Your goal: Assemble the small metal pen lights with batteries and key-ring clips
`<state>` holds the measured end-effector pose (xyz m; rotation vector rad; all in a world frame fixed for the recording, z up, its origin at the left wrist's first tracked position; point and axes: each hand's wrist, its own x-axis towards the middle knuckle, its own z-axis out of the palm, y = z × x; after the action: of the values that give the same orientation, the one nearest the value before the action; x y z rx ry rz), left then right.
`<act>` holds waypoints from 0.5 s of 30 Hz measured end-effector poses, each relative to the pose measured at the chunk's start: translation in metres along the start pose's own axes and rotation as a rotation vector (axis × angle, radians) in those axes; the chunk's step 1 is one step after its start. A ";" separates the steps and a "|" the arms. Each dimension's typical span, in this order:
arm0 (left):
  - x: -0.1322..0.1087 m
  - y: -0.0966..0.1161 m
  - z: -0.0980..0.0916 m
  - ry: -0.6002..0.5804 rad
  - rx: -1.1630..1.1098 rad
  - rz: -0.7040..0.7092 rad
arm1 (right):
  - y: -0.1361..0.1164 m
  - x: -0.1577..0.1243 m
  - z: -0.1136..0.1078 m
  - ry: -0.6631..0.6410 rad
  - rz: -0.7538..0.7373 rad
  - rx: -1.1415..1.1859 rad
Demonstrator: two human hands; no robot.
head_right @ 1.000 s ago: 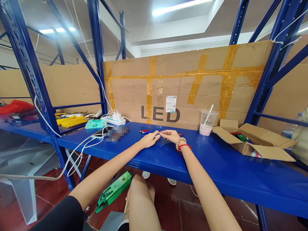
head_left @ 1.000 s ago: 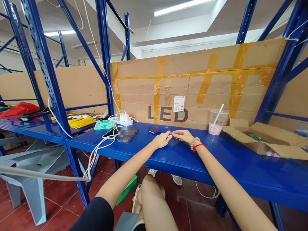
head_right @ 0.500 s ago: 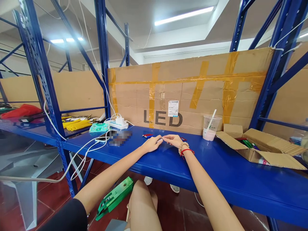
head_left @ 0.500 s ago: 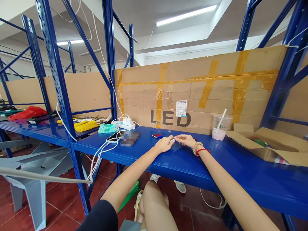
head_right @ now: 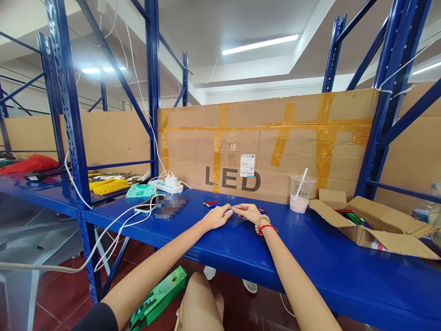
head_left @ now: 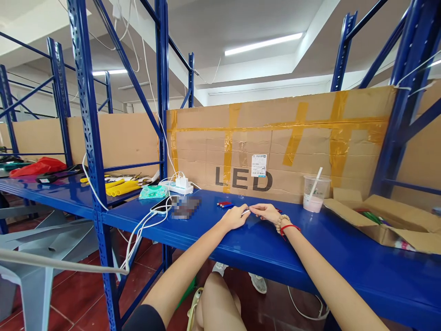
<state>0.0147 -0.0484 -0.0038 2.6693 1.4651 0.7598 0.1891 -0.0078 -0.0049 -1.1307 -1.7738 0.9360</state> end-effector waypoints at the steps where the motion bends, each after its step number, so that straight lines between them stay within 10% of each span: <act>1: 0.000 0.000 0.000 0.003 0.000 0.004 | 0.000 -0.001 0.000 0.000 0.003 0.006; 15: -0.002 0.000 -0.001 0.025 -0.039 0.009 | -0.004 -0.007 0.000 -0.003 0.055 0.071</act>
<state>0.0134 -0.0500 -0.0041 2.6490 1.4288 0.8161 0.1895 -0.0158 -0.0035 -1.1380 -1.7058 1.0261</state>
